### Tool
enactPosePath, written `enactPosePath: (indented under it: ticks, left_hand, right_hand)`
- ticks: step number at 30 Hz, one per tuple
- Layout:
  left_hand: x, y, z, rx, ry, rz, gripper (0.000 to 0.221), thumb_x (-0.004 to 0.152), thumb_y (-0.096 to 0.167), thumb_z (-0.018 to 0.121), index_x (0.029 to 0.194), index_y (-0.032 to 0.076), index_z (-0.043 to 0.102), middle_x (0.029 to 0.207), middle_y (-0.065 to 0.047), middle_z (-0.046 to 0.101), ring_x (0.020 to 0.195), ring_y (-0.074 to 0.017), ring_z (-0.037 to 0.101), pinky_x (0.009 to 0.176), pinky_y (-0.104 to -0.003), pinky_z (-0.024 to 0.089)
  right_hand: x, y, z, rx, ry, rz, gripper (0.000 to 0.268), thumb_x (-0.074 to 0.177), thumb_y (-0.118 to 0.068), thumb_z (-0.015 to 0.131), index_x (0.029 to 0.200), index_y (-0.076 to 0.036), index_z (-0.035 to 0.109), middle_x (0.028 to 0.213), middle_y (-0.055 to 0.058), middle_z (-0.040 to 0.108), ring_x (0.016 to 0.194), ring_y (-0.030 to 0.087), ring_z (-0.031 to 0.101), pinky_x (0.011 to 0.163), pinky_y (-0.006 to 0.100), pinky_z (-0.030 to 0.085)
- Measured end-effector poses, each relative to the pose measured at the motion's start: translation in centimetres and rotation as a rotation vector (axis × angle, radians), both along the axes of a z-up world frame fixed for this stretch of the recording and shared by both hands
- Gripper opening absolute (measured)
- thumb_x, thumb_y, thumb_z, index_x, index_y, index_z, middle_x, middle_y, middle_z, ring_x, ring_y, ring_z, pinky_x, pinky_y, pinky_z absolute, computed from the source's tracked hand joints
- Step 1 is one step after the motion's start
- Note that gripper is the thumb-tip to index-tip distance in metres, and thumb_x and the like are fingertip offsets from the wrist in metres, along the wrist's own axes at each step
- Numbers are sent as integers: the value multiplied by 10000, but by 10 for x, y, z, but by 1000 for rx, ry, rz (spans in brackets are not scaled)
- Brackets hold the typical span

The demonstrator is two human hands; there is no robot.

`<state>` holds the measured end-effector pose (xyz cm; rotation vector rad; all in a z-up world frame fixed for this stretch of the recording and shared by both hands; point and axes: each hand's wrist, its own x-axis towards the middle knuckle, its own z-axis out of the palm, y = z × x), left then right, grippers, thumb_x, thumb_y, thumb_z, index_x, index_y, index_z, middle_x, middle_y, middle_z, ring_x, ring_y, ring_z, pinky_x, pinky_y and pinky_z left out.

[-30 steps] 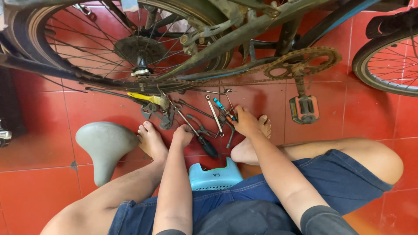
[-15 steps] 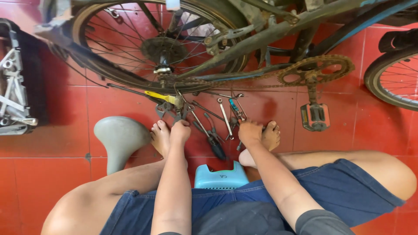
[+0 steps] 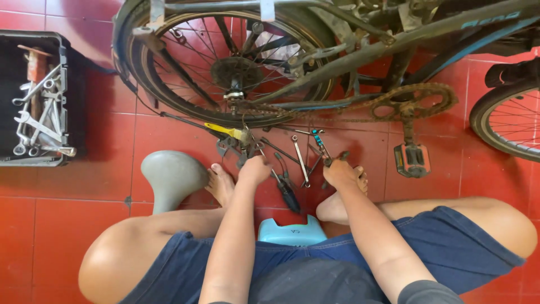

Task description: Loening bolts on the rear wheel of a bicycle using a wrench and screwdriver.

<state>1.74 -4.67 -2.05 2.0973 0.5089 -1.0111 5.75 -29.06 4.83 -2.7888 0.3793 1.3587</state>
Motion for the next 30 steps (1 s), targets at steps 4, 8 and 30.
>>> enactPosePath:
  ticks: [4,8,30]
  left_hand:
    - [9,-16,32,-75,-41,-92,440,973,308,567,1306,48,692,1295,-274,679,1318,-417,585,1100,-531,473]
    - [6,-15,33,-108,-69,-113,432,958,301,536,1271,62,715,1238,-266,703,1277,-410,616,1074,-513,495]
    - [0,52,133,-1021,-246,1065,454,1054,435,449,1188,33,611,938,-211,718,775,-337,764,724,-457,654]
  right_hand:
    - [6,13,28,-21,-1,-62,682,990,-452,299,1414,-9,598,1480,194,593,1393,375,528,1230,613,98]
    - [5,6,-6,79,25,-35,649,1009,-508,296,1600,-249,365,1716,90,161,1478,409,380,1229,618,160]
    - [8,99,24,1788,154,-1209,61,826,-91,502,841,-42,533,1113,252,738,819,381,772,732,488,685]
